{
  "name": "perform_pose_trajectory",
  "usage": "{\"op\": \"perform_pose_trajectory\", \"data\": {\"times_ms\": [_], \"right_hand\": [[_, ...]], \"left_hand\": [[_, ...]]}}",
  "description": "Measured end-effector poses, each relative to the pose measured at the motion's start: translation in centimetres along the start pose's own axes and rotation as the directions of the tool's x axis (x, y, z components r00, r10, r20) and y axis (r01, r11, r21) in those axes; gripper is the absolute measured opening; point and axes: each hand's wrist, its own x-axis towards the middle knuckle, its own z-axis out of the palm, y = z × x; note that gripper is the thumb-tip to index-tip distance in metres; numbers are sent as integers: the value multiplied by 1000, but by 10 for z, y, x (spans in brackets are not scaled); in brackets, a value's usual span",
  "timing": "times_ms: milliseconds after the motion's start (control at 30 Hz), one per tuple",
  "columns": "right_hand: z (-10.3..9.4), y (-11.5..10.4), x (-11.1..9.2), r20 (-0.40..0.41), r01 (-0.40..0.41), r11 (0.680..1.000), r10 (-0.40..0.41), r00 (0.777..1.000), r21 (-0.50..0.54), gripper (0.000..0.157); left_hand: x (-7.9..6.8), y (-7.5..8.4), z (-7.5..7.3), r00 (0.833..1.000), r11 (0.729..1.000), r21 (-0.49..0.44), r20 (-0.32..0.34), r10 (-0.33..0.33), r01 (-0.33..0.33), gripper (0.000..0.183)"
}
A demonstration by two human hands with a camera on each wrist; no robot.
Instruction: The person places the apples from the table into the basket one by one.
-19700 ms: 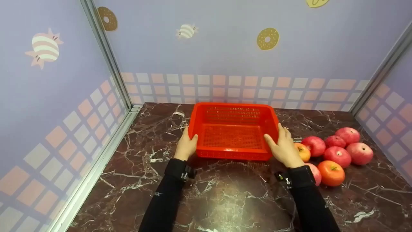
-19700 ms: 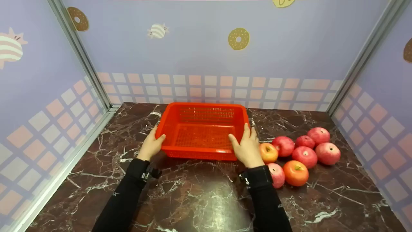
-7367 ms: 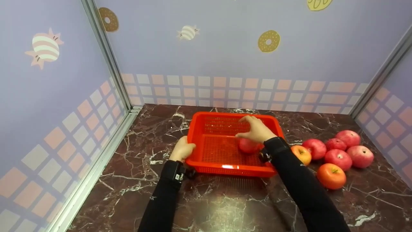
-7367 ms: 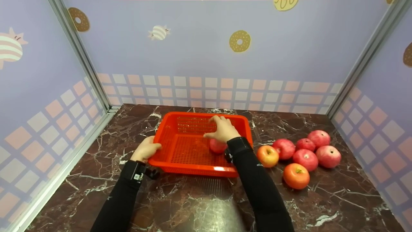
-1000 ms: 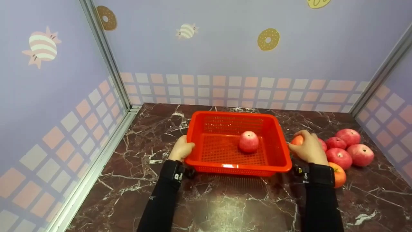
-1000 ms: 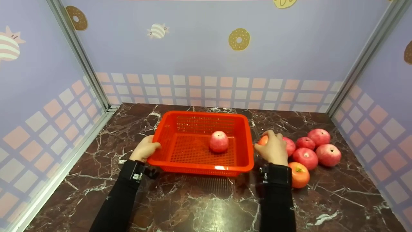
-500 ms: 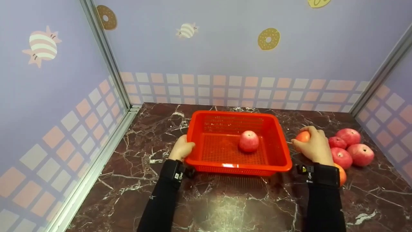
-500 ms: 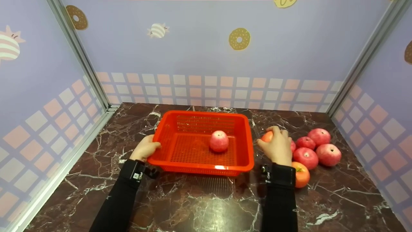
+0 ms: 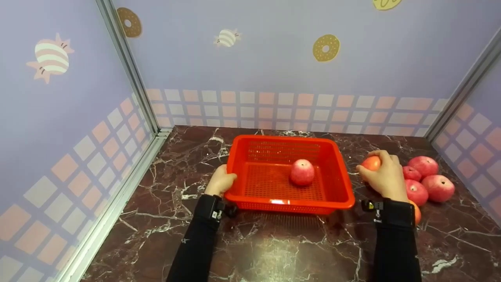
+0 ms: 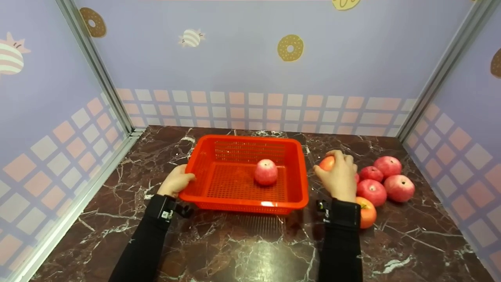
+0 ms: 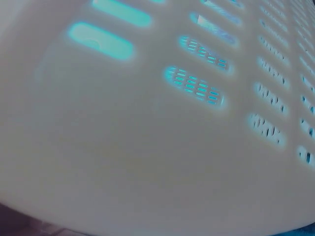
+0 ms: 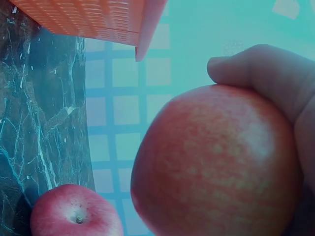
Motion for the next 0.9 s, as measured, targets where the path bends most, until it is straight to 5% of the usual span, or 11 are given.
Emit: {"op": "perform_pose_trajectory", "data": {"times_ms": [900], "right_hand": [[1, -28, -4, -273, 75, 982, -25, 962, 175, 53]], "left_hand": [[-2, 2, 0, 1000, 999, 32, -6, -9, 9, 42]]}}
